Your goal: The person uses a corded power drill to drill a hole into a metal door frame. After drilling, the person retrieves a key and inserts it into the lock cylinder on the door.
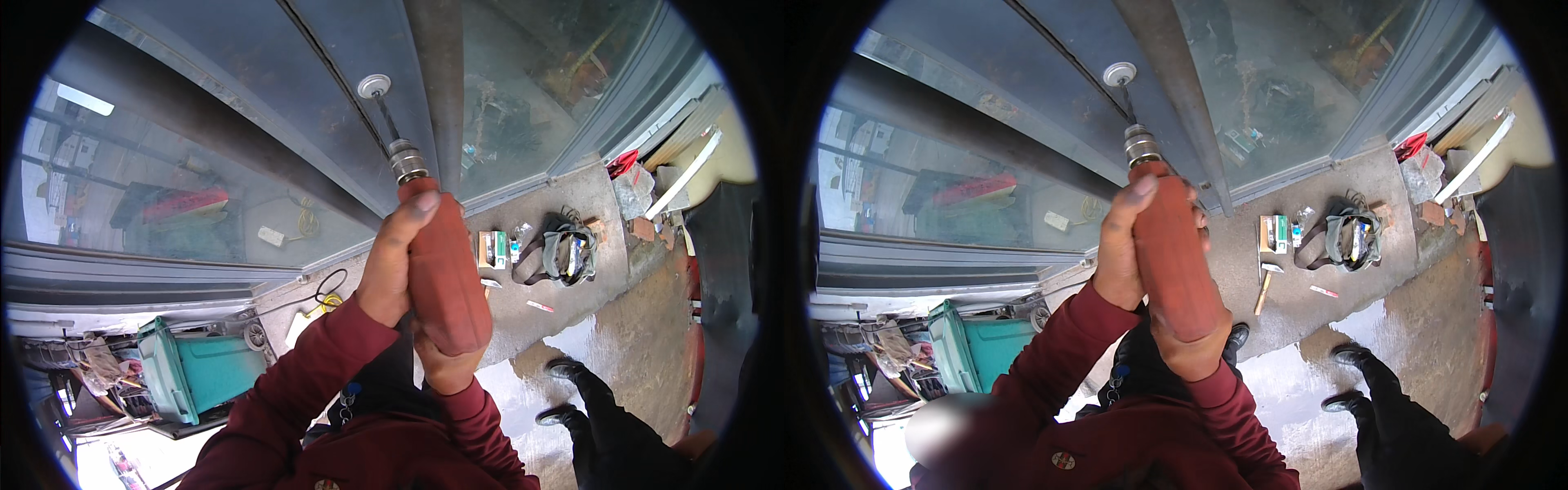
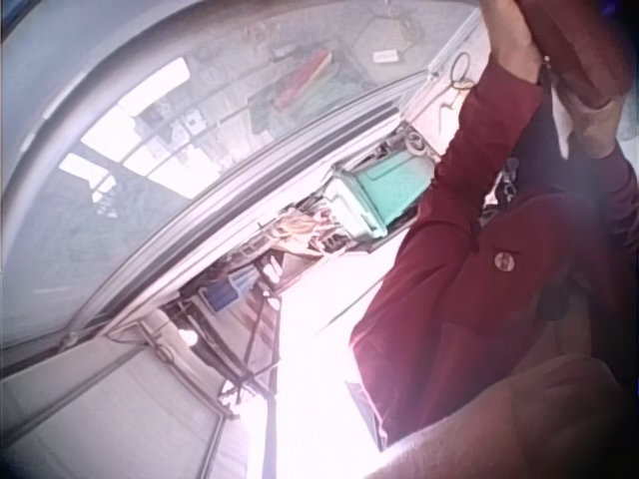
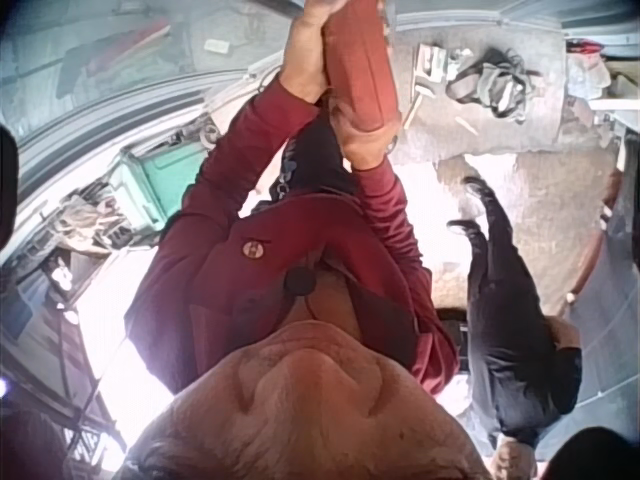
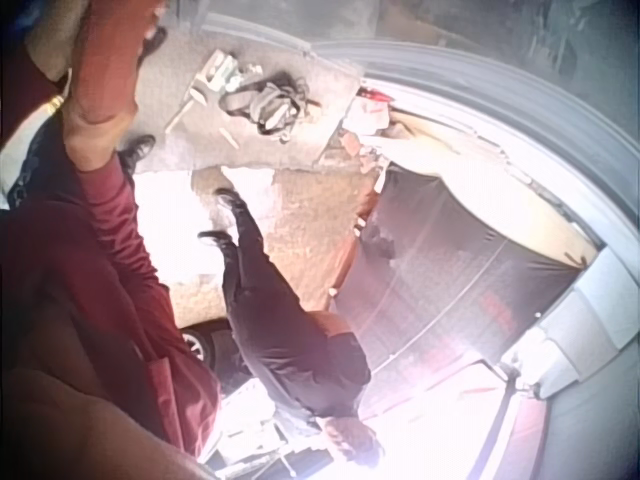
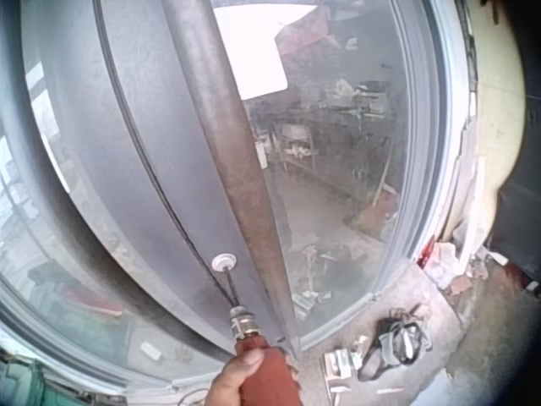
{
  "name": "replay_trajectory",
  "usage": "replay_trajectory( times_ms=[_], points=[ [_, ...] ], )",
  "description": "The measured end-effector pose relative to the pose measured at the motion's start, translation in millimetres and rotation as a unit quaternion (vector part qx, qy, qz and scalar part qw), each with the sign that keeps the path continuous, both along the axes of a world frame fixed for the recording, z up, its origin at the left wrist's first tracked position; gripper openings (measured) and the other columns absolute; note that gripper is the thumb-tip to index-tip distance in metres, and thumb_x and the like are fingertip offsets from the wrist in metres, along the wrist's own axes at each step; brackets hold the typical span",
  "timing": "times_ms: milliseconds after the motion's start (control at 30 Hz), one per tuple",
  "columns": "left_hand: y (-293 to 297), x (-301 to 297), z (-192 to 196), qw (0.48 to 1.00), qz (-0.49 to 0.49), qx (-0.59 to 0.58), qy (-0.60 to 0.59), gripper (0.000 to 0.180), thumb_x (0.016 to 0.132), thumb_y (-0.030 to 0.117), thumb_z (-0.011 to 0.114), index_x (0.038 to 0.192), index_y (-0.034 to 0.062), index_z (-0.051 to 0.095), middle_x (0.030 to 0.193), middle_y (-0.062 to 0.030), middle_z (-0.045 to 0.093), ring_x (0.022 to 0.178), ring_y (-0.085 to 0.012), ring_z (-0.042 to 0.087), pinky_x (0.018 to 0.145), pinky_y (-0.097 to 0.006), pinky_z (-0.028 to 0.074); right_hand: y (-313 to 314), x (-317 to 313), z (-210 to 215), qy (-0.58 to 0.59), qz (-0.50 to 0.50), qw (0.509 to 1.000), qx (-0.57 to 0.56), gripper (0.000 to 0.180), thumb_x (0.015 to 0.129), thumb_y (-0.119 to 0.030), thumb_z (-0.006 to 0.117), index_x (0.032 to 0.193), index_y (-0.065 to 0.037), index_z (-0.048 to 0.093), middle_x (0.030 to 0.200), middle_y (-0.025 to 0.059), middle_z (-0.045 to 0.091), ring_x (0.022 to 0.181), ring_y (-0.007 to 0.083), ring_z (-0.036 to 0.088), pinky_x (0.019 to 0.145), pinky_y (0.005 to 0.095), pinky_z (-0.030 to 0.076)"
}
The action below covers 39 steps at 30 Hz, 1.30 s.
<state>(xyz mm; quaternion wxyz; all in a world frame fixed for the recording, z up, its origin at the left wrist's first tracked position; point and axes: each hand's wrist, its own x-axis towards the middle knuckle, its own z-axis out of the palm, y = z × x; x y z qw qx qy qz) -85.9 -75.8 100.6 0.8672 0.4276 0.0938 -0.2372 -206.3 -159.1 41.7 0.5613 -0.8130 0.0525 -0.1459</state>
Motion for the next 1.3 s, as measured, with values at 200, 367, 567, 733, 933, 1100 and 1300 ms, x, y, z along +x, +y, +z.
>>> replay_trajectory(
  times_ms=[200, 367, 567, 733, 933, 1100, 1300],
  points=[
    [-5.3, -0.7, 0.8, 0.999, -0.007, -0.052, 0.006, 0.061, 0.084, 0.061, 0.073, 0.109, 0.0077, 0.058, 0.093, -0.0111, 0.063, 0.079, -0.0271, 0.067, 0.068, -0.042, 0.058, -10.7, -1.8, 9.3, 0.029, 0.002, 0.995, 0.092, 0.057, 0.075, -0.011, 0.085, 0.126, -0.001, 0.063, 0.108, 0.0205, 0.074, 0.098, 0.0341, 0.077, 0.084, 0.0379, 0.059],
    [-7.5, -1.0, -2.1, 0.998, 0.0, -0.062, 0.012, 0.066, 0.081, 0.064, 0.074, 0.109, 0.0059, 0.06, 0.091, -0.011, 0.063, 0.078, -0.0265, 0.067, 0.07, -0.042, 0.057, -17.1, -2.0, 2.5, 0.042, 0.023, 0.992, 0.118, 0.055, 0.074, -0.012, 0.086, 0.123, -0.001, 0.063, 0.104, 0.0194, 0.075, 0.096, 0.0349, 0.077, 0.084, 0.0382, 0.059],
    [-10.2, -2.9, -16.9, 0.995, 0.01, -0.092, -0.023, 0.065, 0.085, 0.068, 0.068, 0.112, 0.0093, 0.059, 0.099, -0.0105, 0.063, 0.078, -0.0287, 0.068, 0.065, -0.046, 0.059, -24.8, -0.9, -4.1, 0.021, 0.028, 0.999, 0.028, 0.069, 0.067, -0.011, 0.086, 0.13, 0.004, 0.061, 0.097, 0.0197, 0.073, 0.09, 0.0371, 0.076, 0.081, 0.0408, 0.059],
    [-8.8, -3.5, -36.4, 0.964, -0.062, -0.249, -0.071, 0.07, 0.088, 0.074, 0.061, 0.117, 0.0099, 0.056, 0.101, -0.0107, 0.063, 0.084, -0.0293, 0.069, 0.069, -0.049, 0.06, -37.9, -1.4, -2.3, -0.06, 0.037, 0.997, -0.013, 0.082, 0.062, -0.009, 0.085, 0.136, 0.008, 0.057, 0.09, 0.0197, 0.07, 0.079, 0.036, 0.074, 0.075, 0.0409, 0.059],
    [-11.0, -3.9, -45.9, 0.965, -0.057, -0.245, -0.073, 0.072, 0.087, 0.075, 0.06, 0.117, 0.0093, 0.056, 0.102, -0.0113, 0.064, 0.086, -0.0291, 0.069, 0.071, -0.05, 0.061, -44.1, -0.2, -4.0, -0.046, 0.05, 0.998, 0.011, 0.092, 0.061, -0.008, 0.086, 0.145, 0.009, 0.053, 0.089, 0.0191, 0.068, 0.077, 0.0347, 0.072, 0.073, 0.0405, 0.058],
    [-15.8, -6.6, -43.4, 0.952, -0.043, -0.299, -0.057, 0.069, 0.089, 0.072, 0.061, 0.117, 0.0086, 0.057, 0.104, -0.011, 0.064, 0.092, -0.0278, 0.068, 0.073, -0.051, 0.06, -57.4, 6.1, -2.1, -0.093, 0.052, 0.99, -0.096, 0.089, 0.062, -0.008, 0.086, 0.143, 0.009, 0.054, 0.088, 0.0196, 0.066, 0.074, 0.0364, 0.069, 0.071, 0.0409, 0.056],
    [-17.7, -9.8, -42.3, 0.948, -0.033, -0.313, -0.049, 0.066, 0.091, 0.068, 0.061, 0.117, 0.0078, 0.058, 0.104, -0.0114, 0.064, 0.094, -0.0281, 0.067, 0.074, -0.05, 0.06, -58.1, 4.0, 1.7, -0.097, 0.053, 0.99, -0.082, 0.087, 0.059, -0.007, 0.084, 0.139, 0.01, 0.056, 0.089, 0.021, 0.065, 0.077, 0.0389, 0.068, 0.072, 0.0427, 0.056]
  ],
)
